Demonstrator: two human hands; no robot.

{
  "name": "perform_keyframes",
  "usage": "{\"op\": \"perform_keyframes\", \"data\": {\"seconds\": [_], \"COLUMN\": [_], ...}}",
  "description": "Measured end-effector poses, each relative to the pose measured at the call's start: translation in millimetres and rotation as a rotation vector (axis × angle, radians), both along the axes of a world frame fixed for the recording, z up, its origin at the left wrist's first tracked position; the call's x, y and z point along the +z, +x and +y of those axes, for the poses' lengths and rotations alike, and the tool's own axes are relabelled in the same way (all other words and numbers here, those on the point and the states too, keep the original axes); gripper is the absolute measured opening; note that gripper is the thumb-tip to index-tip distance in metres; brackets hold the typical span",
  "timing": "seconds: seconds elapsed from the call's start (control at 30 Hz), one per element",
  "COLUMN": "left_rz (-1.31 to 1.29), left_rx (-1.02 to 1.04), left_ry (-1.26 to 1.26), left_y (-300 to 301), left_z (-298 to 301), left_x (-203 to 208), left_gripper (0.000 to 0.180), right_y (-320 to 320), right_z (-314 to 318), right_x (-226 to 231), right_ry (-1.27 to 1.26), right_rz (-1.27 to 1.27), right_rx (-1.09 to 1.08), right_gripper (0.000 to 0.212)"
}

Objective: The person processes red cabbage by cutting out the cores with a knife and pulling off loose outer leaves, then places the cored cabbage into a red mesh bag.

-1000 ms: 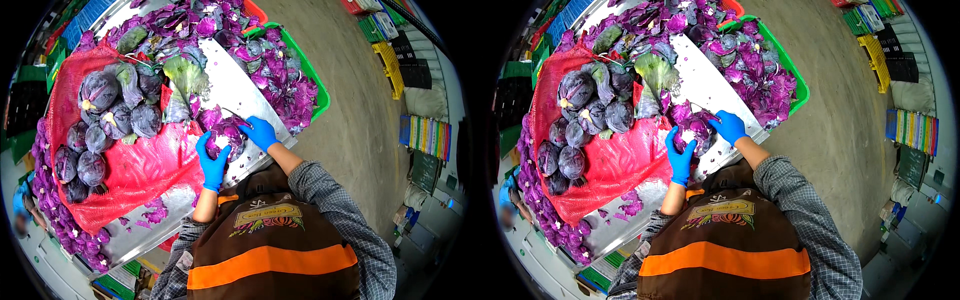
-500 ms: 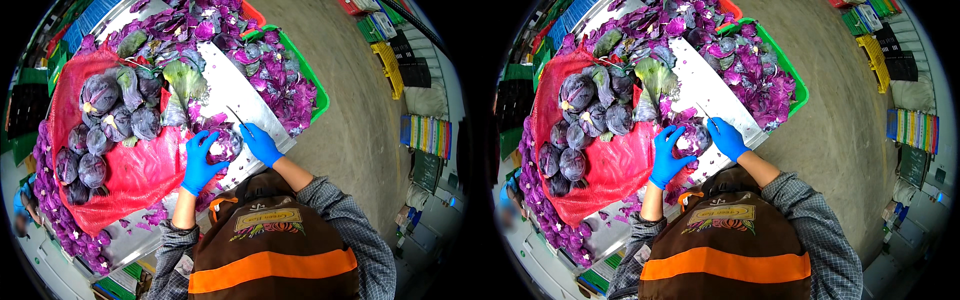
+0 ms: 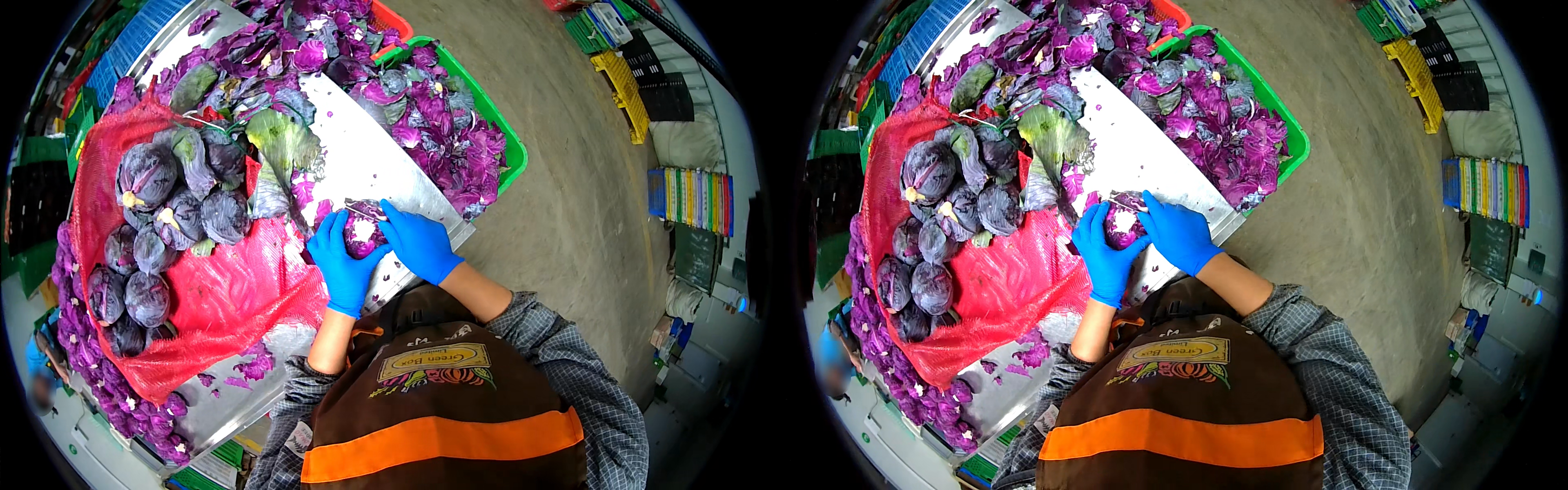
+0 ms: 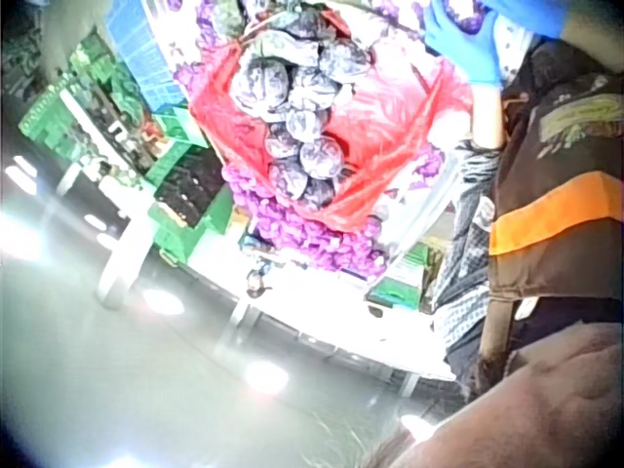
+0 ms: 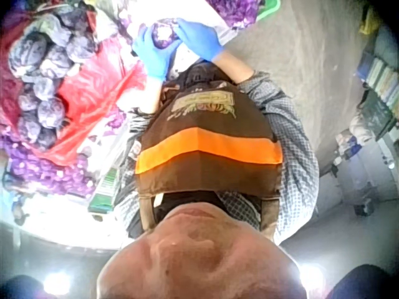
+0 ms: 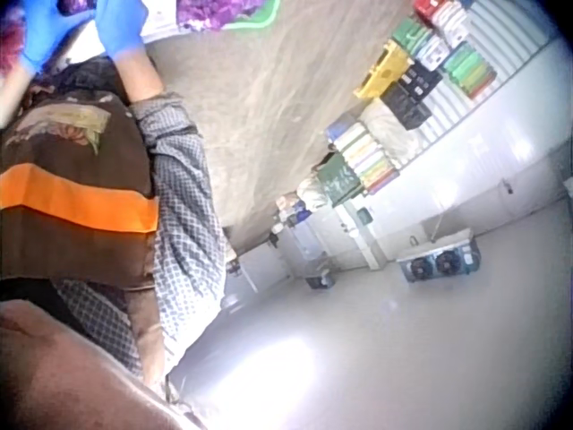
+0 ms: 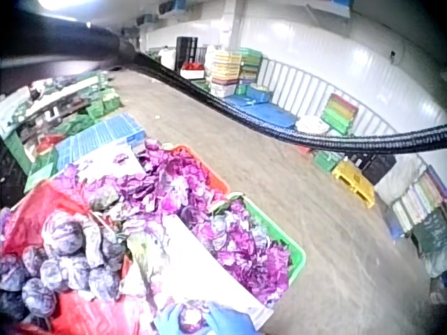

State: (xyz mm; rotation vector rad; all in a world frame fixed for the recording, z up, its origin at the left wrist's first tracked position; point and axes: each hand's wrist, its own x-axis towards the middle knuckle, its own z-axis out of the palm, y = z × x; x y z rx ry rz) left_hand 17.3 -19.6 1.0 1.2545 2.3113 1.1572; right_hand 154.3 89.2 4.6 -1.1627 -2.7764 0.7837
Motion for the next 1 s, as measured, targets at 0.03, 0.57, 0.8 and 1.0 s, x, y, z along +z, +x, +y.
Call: {"op": "perform_keyframes", "data": {"seconds": [0.03, 0.57, 0.8, 1.0], "left_rz": [0.013, 0.010, 0.010, 0.041], "left_rx": [-0.001, -0.022, -0.082, -0.317], "left_ry": [0.013, -0.033, 0.040, 0.066], "left_y": [0.4, 0.6, -0.3, -23.9], "left_z": [-0.4, -0.7, -9.7, -18.1], "left_x": [-0.5, 1.3, -20.4, -9.9], "left_gripper": [0.091, 0.090, 0.077, 0.094], "right_y": [-2.5, 0.0, 5.4, -9.7], "right_z": [1.2, 14.6, 23.2, 32.0], "right_x": [2.0, -30.8, -38.3, -4.4], "right_ry": [-0.008, -0.213, -0.548, -0.293], "right_rz": [-0.031, 0.052, 0.213, 0.097], "right_rx": [0.002, -0.246, -0.192, 0.040], "right_gripper": [0.049, 0.048, 0.058, 0.047]}}
